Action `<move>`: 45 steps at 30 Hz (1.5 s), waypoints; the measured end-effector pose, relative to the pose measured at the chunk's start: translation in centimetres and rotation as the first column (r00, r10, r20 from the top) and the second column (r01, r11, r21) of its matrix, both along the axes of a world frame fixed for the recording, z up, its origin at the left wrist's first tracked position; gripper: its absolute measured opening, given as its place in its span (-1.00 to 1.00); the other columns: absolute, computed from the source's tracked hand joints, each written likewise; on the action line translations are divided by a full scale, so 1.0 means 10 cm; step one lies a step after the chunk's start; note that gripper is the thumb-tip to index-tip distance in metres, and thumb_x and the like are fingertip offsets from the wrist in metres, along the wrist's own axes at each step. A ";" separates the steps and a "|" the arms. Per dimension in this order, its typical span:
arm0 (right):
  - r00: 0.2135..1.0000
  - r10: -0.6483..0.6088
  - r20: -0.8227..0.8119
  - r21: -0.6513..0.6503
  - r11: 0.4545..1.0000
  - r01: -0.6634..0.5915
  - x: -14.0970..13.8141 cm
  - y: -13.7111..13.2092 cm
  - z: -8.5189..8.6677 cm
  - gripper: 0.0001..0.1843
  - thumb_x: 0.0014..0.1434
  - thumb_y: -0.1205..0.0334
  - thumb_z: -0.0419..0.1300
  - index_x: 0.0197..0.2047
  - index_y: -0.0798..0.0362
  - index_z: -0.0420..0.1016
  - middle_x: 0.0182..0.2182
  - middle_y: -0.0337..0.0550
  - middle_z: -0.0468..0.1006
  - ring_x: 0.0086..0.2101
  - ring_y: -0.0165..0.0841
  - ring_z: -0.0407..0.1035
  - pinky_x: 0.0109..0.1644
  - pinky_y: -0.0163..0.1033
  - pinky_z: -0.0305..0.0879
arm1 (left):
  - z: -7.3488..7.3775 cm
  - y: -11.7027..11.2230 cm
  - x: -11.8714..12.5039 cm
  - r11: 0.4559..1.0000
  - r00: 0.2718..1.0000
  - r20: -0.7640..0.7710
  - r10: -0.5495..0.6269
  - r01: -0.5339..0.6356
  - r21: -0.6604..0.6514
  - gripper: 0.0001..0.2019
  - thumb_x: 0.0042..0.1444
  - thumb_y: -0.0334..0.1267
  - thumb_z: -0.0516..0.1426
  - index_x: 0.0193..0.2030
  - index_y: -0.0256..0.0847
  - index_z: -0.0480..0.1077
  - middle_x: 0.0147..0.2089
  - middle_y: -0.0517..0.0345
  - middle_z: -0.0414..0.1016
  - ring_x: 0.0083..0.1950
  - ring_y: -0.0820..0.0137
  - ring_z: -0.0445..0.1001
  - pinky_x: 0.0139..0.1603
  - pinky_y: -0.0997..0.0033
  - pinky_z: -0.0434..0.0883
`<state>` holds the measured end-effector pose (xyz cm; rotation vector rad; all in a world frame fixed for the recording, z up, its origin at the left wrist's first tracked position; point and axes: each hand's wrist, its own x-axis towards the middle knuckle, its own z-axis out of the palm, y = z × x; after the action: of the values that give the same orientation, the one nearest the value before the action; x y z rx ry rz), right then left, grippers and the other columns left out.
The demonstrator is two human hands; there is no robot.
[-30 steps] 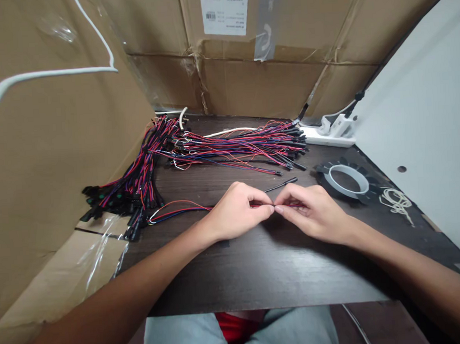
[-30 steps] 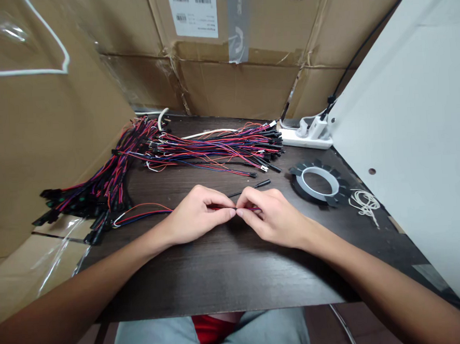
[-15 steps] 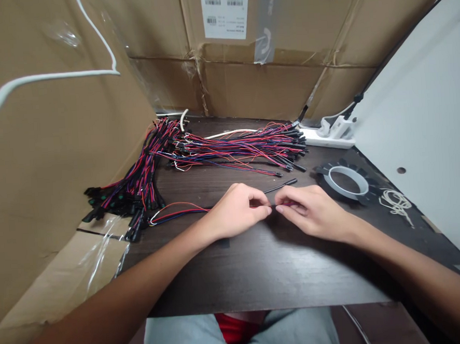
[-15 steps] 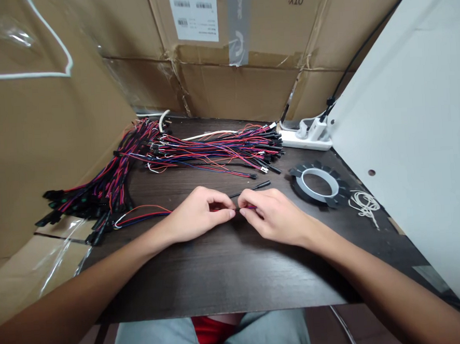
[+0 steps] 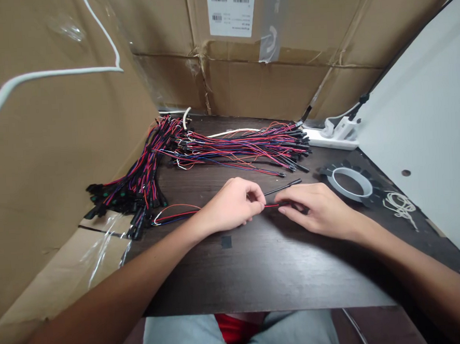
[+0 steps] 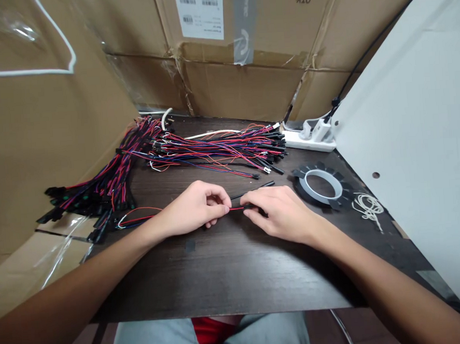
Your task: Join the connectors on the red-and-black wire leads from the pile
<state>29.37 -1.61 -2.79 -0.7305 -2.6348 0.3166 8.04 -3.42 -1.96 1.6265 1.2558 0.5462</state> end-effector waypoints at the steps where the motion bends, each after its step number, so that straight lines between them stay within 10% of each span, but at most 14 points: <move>1: 1.000 0.009 0.003 0.010 1.000 -0.009 -0.01 0.00 -0.01 -0.82 0.28 0.28 0.04 -0.16 0.10 0.45 -0.37 -0.13 0.56 -0.41 -0.37 0.39 -0.32 -0.30 0.20 | 0.01 -0.01 0.01 1.000 1.000 -0.012 -0.001 0.001 0.021 -0.89 -0.01 -0.36 0.09 -0.42 -0.32 0.43 -0.63 0.26 0.33 -0.64 0.55 0.30 -0.65 0.65 0.20; 12: 0.971 -0.081 0.227 0.116 0.992 0.055 -0.04 -0.07 0.03 -0.81 0.29 0.27 0.06 -0.22 0.05 0.51 -0.32 -0.13 0.57 -0.32 -0.27 0.40 -0.25 -0.21 0.19 | 0.05 -0.07 0.11 0.970 0.986 -0.160 0.049 -0.009 0.243 -0.88 -0.13 -0.49 0.10 -0.53 -0.30 0.46 -0.60 0.26 0.39 -0.54 0.56 0.31 -0.46 0.57 0.19; 17: 0.997 -0.064 0.050 -0.127 0.989 0.070 -0.11 -0.14 0.01 -0.82 0.27 0.34 0.04 -0.25 0.11 0.47 -0.33 -0.11 0.54 -0.33 -0.34 0.40 -0.24 -0.28 0.22 | 0.00 -0.11 0.16 0.964 0.981 -0.192 0.028 0.024 0.266 -0.87 -0.05 -0.46 0.10 -0.47 -0.29 0.47 -0.55 0.24 0.43 -0.51 0.55 0.33 -0.42 0.56 0.20; 33: 0.973 -0.213 -0.093 -0.560 0.819 0.125 -0.09 -0.12 0.18 -0.80 0.06 0.27 0.12 -0.54 0.16 0.45 -0.62 -0.22 0.44 -0.58 -0.49 0.23 -0.50 -0.39 0.11 | 0.06 -0.06 0.10 0.946 0.988 0.143 0.057 -0.008 -0.323 -0.94 -0.06 -0.46 0.12 -0.49 -0.36 0.41 -0.54 0.17 0.42 -0.57 0.54 0.36 -0.56 0.60 0.33; 45: 0.962 -0.258 -0.087 -0.628 0.764 0.148 0.02 0.02 0.28 -0.79 0.00 0.20 0.17 -0.58 0.13 0.43 -0.65 -0.23 0.38 -0.59 -0.48 0.18 -0.54 -0.38 0.09 | 0.07 0.02 -0.02 0.950 0.987 0.157 0.023 0.027 -0.311 -0.92 -0.10 -0.38 0.15 -0.51 -0.37 0.39 -0.56 0.17 0.38 -0.58 0.55 0.33 -0.57 0.62 0.33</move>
<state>29.58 -1.44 -0.01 -1.1232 -2.2435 1.1607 7.81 -3.26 -1.22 1.2934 1.1567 0.4402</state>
